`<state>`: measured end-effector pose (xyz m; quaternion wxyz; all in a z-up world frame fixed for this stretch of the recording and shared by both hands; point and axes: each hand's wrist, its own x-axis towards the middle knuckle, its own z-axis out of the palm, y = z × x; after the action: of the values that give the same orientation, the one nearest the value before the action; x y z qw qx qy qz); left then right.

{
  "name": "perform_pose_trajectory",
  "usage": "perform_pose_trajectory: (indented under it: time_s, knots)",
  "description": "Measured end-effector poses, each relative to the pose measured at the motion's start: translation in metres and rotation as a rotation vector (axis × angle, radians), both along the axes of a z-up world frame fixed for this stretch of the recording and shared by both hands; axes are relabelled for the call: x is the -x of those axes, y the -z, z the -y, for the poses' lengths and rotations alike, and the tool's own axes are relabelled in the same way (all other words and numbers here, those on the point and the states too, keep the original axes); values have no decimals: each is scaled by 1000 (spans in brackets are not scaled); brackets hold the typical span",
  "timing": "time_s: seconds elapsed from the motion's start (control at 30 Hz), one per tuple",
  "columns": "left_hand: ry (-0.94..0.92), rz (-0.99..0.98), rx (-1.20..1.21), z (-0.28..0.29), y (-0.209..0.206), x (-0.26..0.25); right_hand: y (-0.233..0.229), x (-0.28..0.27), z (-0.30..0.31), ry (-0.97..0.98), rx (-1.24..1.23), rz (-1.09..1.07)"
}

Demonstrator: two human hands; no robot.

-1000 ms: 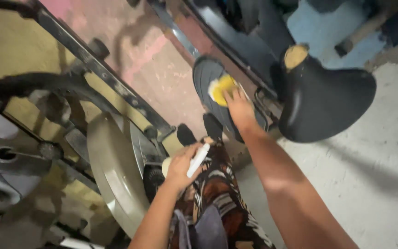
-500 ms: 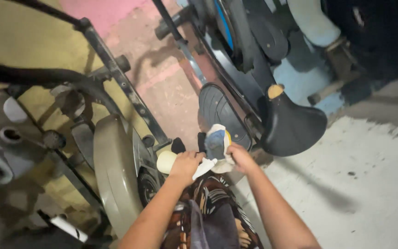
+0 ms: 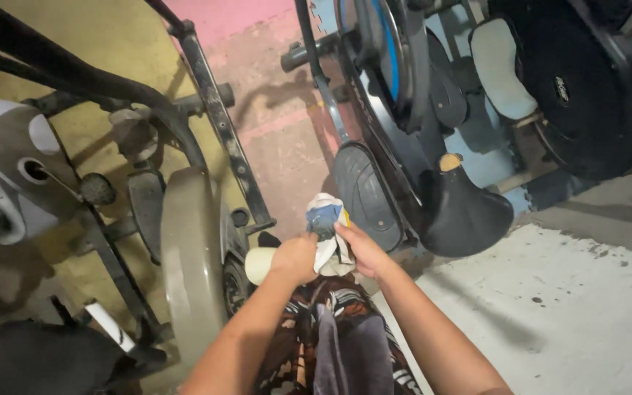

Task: Cleaning and wiping down several exercise machines using a spray bottle and cloth.

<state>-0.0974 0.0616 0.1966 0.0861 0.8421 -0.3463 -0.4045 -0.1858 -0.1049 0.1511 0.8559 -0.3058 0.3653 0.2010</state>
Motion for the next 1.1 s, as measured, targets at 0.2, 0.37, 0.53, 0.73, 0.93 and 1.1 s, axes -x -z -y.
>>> perform_pose_trajectory:
  time_s: [0.2, 0.37, 0.53, 0.73, 0.93, 1.1]
  knots:
    - [-143, -42, 0, -66, -19, -20, -13, -21, -64, -8, 5, -43]
    - [-229, -110, 218, -122, 5, -39, -6, -37, -112, 130, 23, -75]
    - [-353, -85, 409, -147, 31, -44, -4, -48, -127, 306, -154, -102]
    - [-446, -110, 513, -137, 30, -66, 15, -54, -114, 442, -273, -135]
    - [-487, -172, 413, -94, 48, -102, 45, -90, -61, 489, -225, -109]
    - [-505, -209, 384, -58, 115, -135, 170, -119, 10, 345, 246, -179]
